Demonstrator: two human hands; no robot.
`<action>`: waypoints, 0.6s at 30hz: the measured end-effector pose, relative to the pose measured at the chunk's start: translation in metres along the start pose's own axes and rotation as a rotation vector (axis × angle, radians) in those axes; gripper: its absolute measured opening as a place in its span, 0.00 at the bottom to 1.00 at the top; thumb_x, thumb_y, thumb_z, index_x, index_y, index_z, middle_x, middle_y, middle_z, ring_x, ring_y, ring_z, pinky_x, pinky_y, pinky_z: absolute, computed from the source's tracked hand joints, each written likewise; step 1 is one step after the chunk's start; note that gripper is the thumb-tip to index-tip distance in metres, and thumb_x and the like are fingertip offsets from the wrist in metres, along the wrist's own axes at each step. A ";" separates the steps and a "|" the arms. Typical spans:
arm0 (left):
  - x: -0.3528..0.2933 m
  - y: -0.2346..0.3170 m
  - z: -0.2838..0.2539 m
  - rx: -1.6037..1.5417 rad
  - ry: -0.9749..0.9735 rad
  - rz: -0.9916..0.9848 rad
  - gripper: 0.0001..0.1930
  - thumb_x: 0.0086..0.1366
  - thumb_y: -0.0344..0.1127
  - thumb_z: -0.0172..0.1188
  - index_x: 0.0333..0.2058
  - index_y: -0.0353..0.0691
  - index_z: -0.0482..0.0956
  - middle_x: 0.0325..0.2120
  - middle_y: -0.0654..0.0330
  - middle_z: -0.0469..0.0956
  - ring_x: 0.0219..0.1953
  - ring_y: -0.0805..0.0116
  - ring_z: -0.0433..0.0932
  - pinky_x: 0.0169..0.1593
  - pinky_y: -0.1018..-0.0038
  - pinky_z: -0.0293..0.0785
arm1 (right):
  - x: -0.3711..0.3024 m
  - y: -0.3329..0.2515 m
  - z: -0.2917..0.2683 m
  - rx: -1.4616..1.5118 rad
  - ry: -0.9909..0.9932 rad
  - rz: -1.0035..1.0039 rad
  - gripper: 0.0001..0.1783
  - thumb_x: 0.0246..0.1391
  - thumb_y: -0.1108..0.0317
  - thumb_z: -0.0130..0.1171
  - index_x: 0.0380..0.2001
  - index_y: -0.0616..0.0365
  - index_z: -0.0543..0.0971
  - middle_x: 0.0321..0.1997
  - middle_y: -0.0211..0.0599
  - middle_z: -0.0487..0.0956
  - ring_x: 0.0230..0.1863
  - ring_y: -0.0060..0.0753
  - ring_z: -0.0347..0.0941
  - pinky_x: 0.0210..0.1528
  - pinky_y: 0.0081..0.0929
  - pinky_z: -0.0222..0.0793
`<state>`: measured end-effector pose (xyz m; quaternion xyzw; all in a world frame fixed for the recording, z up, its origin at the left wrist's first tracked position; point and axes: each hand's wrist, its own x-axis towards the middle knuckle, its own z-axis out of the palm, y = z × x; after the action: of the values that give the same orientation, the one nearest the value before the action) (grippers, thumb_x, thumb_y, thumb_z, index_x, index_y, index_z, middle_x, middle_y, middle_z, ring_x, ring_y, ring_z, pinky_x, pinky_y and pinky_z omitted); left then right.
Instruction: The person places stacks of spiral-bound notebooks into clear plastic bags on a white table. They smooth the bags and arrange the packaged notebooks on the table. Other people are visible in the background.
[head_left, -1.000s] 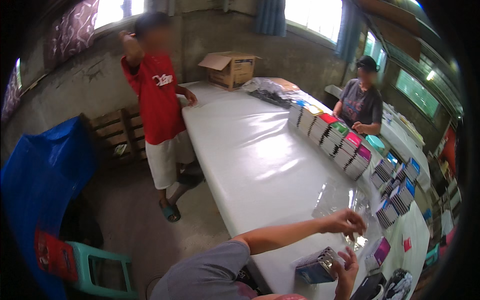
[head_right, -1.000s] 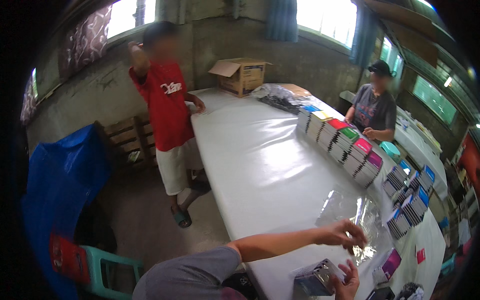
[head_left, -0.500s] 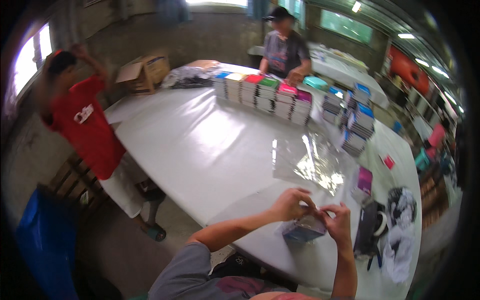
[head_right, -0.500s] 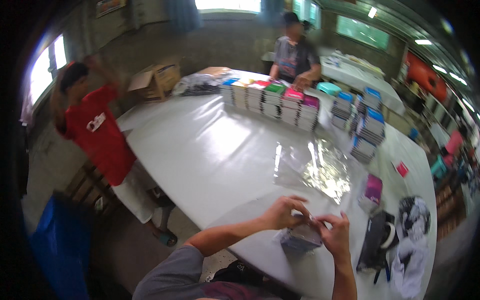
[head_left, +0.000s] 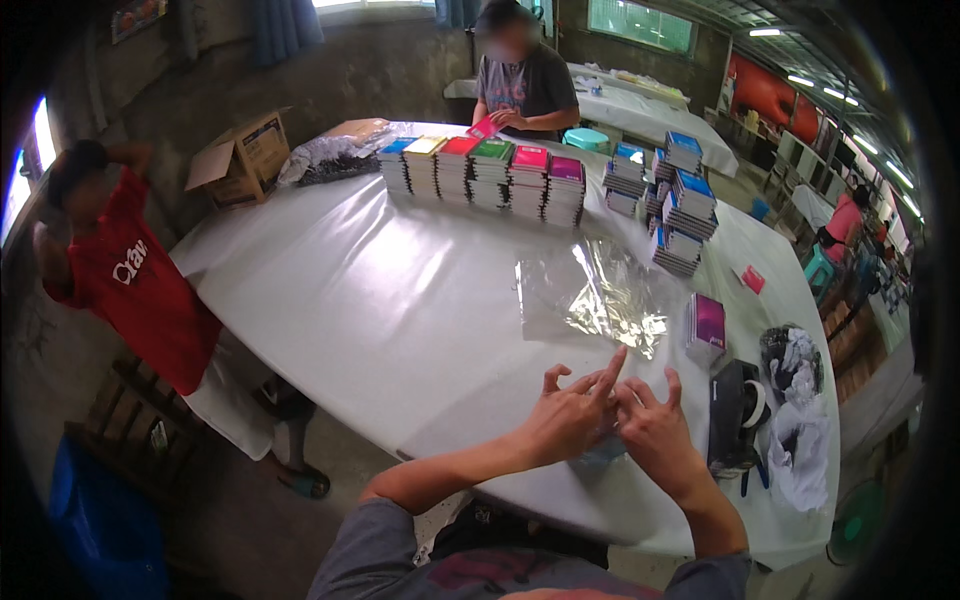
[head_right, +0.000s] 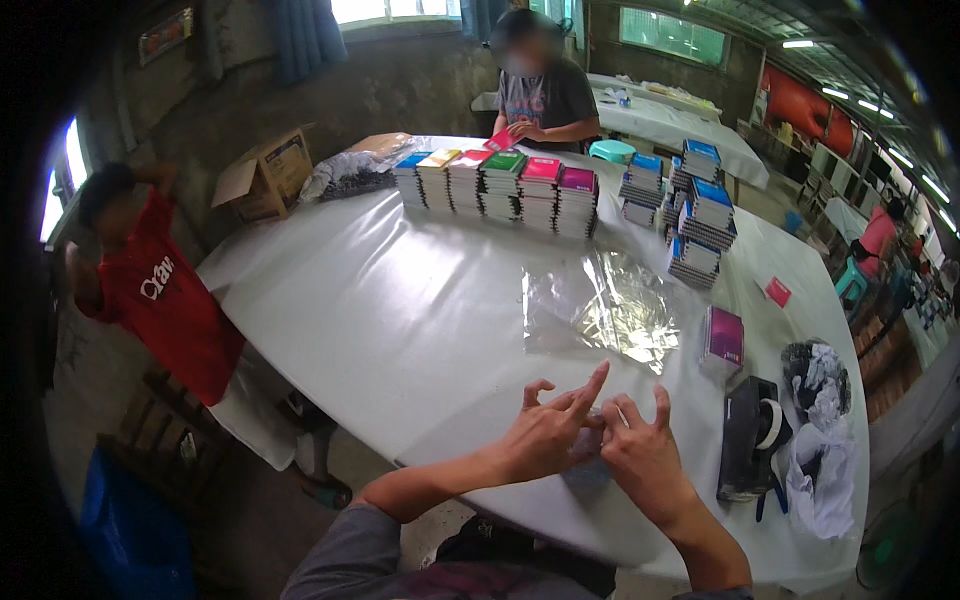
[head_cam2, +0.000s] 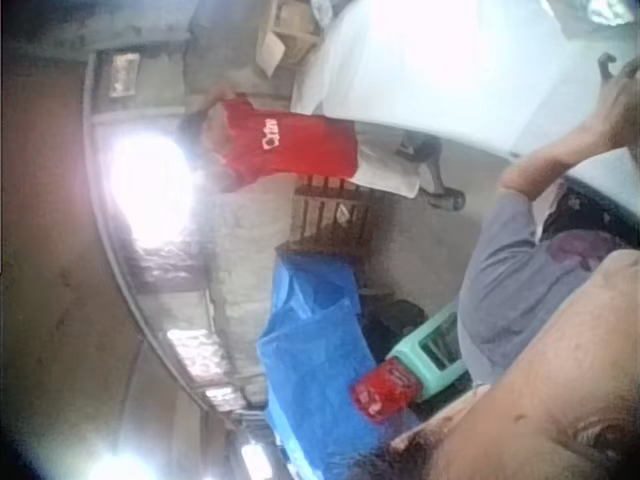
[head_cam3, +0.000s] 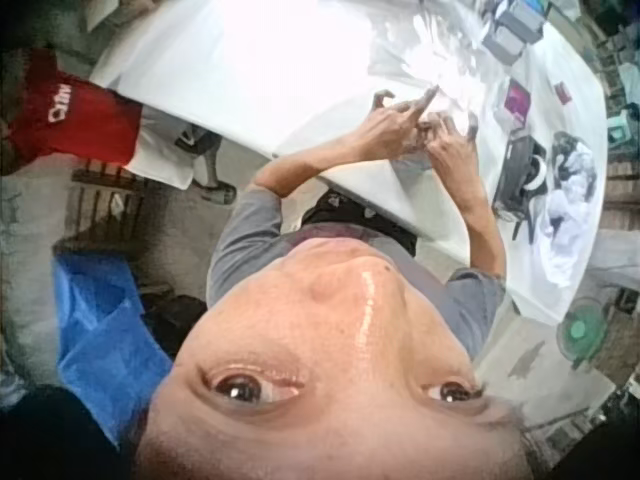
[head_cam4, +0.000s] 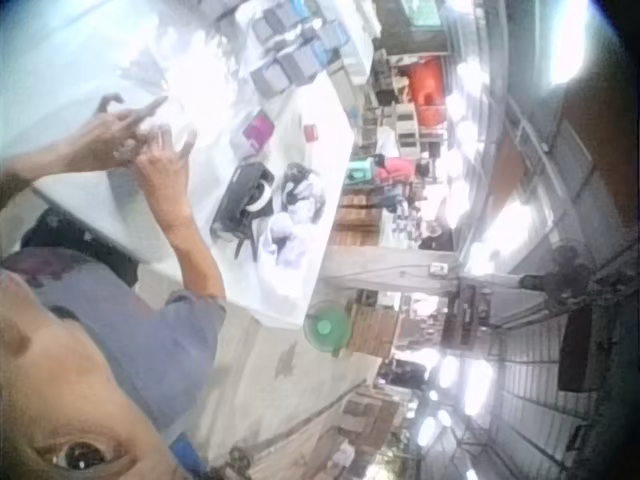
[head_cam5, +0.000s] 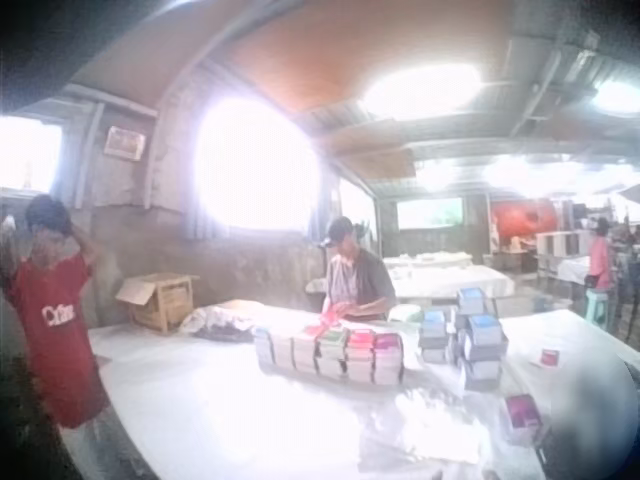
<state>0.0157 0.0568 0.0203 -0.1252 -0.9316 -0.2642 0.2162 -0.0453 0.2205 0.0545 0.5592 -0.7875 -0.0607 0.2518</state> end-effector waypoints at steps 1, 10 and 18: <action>0.001 0.000 -0.001 0.015 -0.060 -0.015 0.49 0.52 0.39 0.65 0.66 0.45 0.41 0.42 0.71 0.79 0.56 0.74 0.67 0.53 0.55 0.46 | -0.009 -0.003 -0.005 -0.013 -0.099 0.007 0.12 0.45 0.72 0.52 0.35 0.59 0.79 0.44 0.38 0.75 0.48 0.30 0.71 0.63 0.55 0.46; -0.027 -0.007 0.017 0.144 0.133 0.164 0.14 0.55 0.37 0.63 0.42 0.56 0.80 0.43 0.72 0.79 0.48 0.80 0.75 0.56 0.56 0.42 | -0.088 0.023 -0.048 0.776 -0.148 0.490 0.22 0.44 0.81 0.52 0.46 0.55 0.77 0.51 0.41 0.75 0.51 0.38 0.72 0.58 0.38 0.60; -0.023 -0.008 0.019 0.084 0.155 0.261 0.17 0.53 0.31 0.61 0.43 0.53 0.80 0.45 0.73 0.78 0.49 0.80 0.73 0.52 0.60 0.46 | -0.246 0.086 0.036 0.583 0.208 1.362 0.20 0.57 0.56 0.56 0.48 0.57 0.75 0.45 0.34 0.74 0.36 0.27 0.70 0.38 0.21 0.65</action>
<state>0.0268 0.0580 -0.0088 -0.2155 -0.8980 -0.2036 0.3251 -0.0746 0.4701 -0.0252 -0.0054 -0.9159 0.3728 0.1484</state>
